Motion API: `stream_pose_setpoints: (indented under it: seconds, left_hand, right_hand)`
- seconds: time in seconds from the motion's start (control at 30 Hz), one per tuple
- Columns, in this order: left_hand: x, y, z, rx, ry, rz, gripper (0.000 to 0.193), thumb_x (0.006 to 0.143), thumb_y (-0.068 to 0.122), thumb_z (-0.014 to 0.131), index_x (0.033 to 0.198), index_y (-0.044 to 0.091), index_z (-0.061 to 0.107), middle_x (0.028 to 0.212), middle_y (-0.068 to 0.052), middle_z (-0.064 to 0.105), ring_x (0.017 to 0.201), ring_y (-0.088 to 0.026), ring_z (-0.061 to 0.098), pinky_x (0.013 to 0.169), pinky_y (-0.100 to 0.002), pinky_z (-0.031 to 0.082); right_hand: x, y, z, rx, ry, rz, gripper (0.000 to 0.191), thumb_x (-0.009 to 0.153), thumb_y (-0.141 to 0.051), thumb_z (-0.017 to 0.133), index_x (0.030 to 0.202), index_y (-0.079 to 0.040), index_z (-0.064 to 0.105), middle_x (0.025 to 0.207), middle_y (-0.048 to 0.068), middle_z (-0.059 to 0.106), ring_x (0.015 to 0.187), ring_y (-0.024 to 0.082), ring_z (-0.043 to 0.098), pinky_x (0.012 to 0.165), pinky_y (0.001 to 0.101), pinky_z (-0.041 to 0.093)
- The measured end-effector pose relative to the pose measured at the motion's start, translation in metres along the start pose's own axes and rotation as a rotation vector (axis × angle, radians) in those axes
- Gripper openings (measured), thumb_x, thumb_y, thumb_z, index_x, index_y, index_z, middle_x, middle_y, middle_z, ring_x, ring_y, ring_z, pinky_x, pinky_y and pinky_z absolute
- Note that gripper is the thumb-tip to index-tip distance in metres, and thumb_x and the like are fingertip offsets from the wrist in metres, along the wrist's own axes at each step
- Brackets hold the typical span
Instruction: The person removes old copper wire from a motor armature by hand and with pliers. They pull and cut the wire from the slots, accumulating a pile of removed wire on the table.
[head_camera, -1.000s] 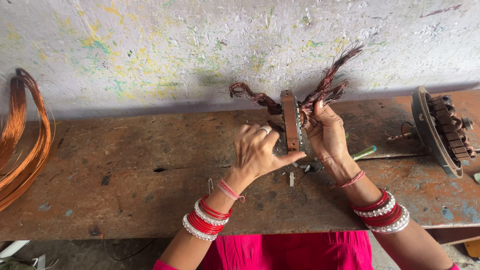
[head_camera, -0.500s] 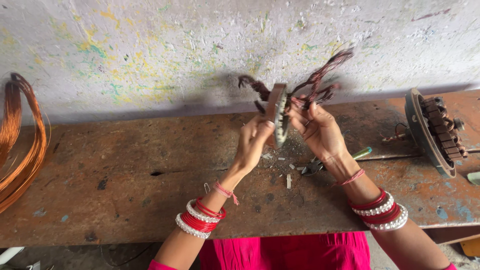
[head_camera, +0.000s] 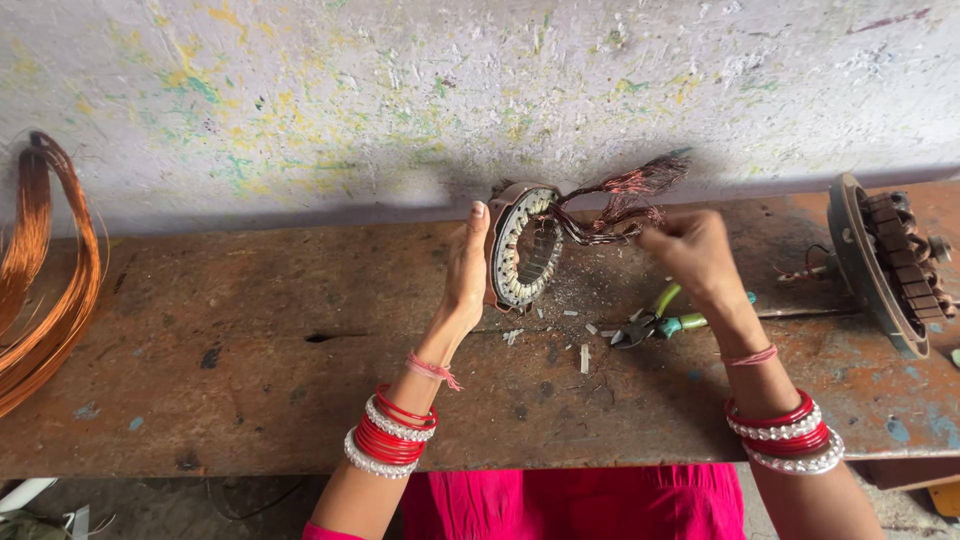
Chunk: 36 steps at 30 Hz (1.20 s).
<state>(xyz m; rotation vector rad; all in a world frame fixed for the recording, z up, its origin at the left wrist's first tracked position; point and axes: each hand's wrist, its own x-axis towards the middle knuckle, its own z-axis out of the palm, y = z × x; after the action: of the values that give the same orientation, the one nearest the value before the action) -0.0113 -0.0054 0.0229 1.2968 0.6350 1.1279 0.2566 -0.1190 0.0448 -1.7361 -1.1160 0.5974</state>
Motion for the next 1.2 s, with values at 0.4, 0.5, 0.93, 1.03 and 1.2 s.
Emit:
stream_pose_setpoints:
  seconds: [0.4, 0.5, 0.93, 1.03, 1.2]
  left_hand:
    - [-0.005, 0.001, 0.012, 0.001, -0.263, 0.194, 0.058, 0.106, 0.052, 0.048, 0.118, 0.0, 0.072, 0.087, -0.004, 0.075, 0.069, -0.008, 0.069, 0.06, -0.024, 0.057]
    - [-0.009, -0.001, 0.015, 0.046, -0.264, 0.208, 0.057, 0.107, 0.052, 0.049, 0.116, 0.001, 0.073, 0.083, -0.002, 0.072, 0.067, -0.006, 0.065, 0.057, -0.022, 0.054]
    - [-0.009, 0.005, 0.015, 0.093, -0.376, 0.243, 0.057, 0.108, 0.054, 0.049, 0.108, 0.003, 0.072, 0.078, 0.002, 0.068, 0.063, -0.003, 0.06, 0.055, -0.021, 0.048]
    - [-0.011, 0.008, 0.015, 0.056, -0.395, 0.227, 0.058, 0.106, 0.054, 0.051, 0.115, 0.001, 0.072, 0.084, 0.0, 0.071, 0.068, -0.005, 0.063, 0.059, -0.022, 0.051]
    - [-0.011, 0.011, 0.013, 0.144, -0.369, 0.257, 0.062, 0.104, 0.058, 0.053, 0.114, 0.001, 0.075, 0.081, -0.001, 0.071, 0.066, -0.004, 0.062, 0.056, -0.02, 0.047]
  right_hand:
    - [-0.047, -0.044, 0.037, -0.437, 0.568, -1.04, 0.026, 0.087, -0.031, 0.089, 0.105, -0.017, 0.077, 0.105, -0.002, 0.066, 0.099, 0.023, 0.048, 0.094, 0.0421, 0.032]
    - [-0.052, -0.054, 0.042, -0.526, 0.518, -1.051, 0.037, 0.082, -0.045, 0.089, 0.105, -0.019, 0.077, 0.108, -0.003, 0.069, 0.103, 0.022, 0.051, 0.097, 0.0431, 0.033]
    - [-0.051, -0.05, 0.043, -0.258, 0.342, -0.938, 0.028, 0.072, -0.027, 0.073, 0.095, -0.011, 0.07, 0.097, 0.0, 0.066, 0.094, 0.02, 0.049, 0.1, 0.0426, 0.032]
    - [-0.052, -0.05, 0.045, -0.284, 0.357, -0.904, 0.026, 0.077, -0.032, 0.081, 0.093, -0.013, 0.072, 0.097, -0.002, 0.067, 0.094, 0.02, 0.051, 0.1, 0.0429, 0.032]
    - [-0.05, -0.052, 0.052, -0.383, 0.386, -0.906, 0.028, 0.083, -0.036, 0.086, 0.092, -0.014, 0.073, 0.099, -0.002, 0.067, 0.098, 0.022, 0.053, 0.098, 0.0434, 0.033]
